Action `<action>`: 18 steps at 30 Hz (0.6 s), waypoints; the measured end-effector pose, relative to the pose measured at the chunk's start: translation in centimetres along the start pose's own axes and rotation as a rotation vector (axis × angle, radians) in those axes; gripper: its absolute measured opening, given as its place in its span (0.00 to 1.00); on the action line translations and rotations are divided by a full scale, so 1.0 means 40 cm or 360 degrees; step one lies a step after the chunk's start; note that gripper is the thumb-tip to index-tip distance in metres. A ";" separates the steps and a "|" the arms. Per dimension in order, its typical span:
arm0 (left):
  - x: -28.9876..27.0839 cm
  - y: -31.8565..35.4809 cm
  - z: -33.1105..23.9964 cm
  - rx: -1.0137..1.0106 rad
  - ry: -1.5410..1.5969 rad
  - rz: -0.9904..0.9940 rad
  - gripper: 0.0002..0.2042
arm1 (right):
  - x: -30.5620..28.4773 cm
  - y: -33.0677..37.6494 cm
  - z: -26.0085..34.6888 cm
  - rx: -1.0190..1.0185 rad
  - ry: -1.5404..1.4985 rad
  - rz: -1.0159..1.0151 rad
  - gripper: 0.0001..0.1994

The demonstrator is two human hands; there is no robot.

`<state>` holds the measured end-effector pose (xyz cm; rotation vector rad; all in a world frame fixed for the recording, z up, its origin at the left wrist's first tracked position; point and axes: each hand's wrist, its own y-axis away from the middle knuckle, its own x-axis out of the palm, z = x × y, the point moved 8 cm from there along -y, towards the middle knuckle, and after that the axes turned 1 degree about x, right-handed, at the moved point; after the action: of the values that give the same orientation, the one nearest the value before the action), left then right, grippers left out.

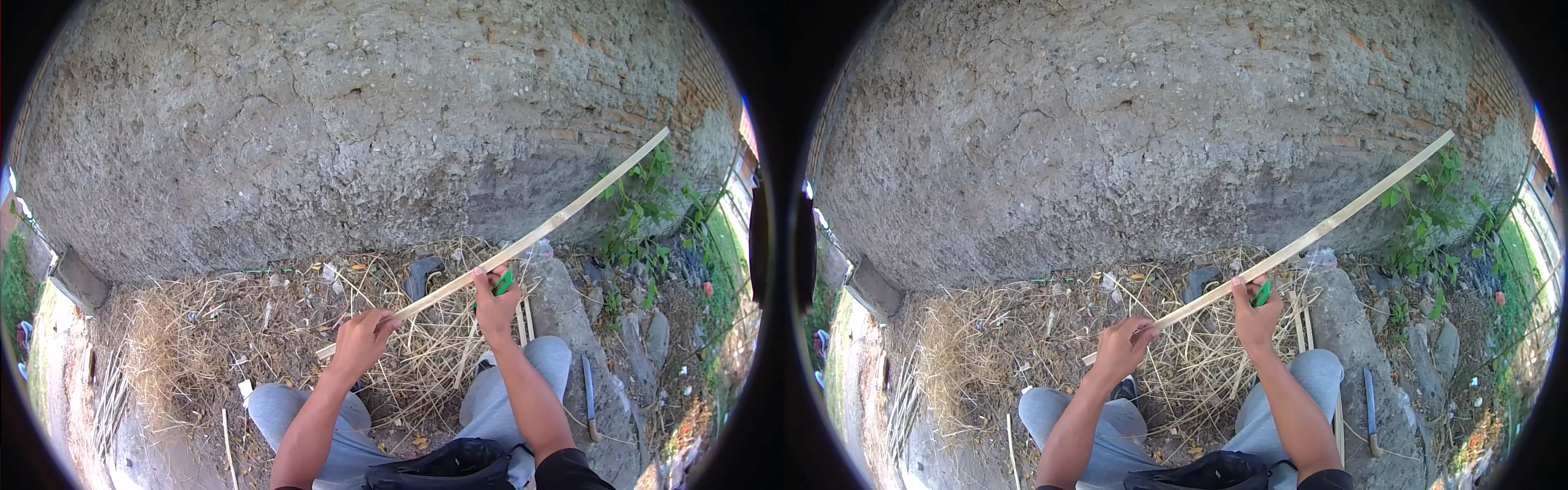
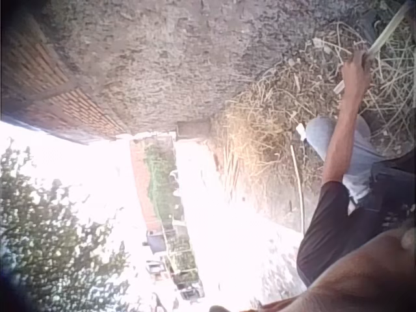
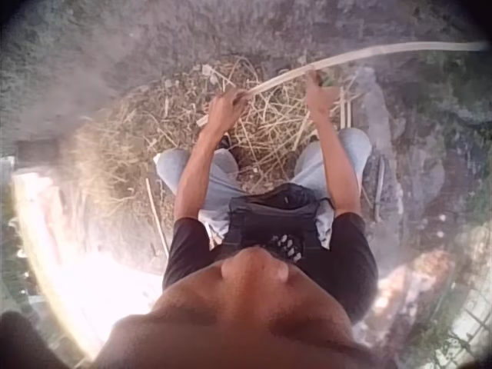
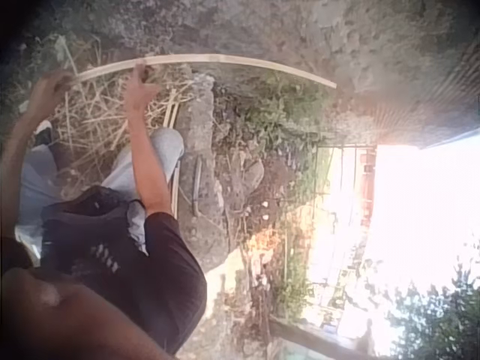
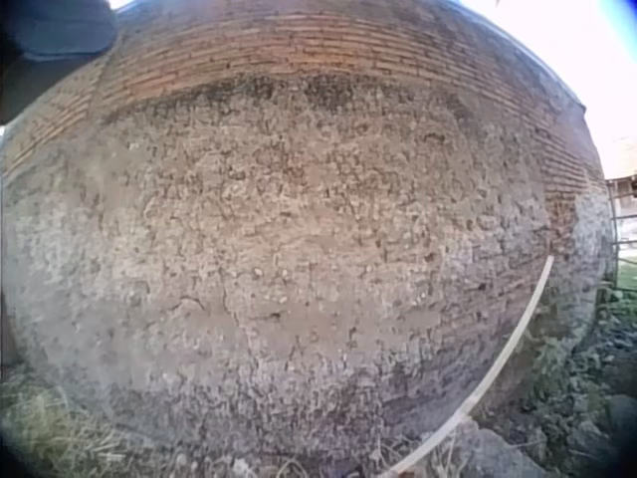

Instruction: The person strips bark from a long bamboo slat using a small blade and then begins shaving the slat with a large knife while seated outdoors.

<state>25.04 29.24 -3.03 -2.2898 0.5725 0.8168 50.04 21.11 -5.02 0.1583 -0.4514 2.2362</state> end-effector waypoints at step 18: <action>0.100 0.027 0.084 -0.0779 0.1215 0.0514 0.14 | 0.021 -0.025 -0.042 0.0147 -0.0188 0.0078 0.12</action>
<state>25.92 30.05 -8.25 -3.0081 1.2060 0.1818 50.33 22.93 -6.09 0.3320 -0.4191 2.3054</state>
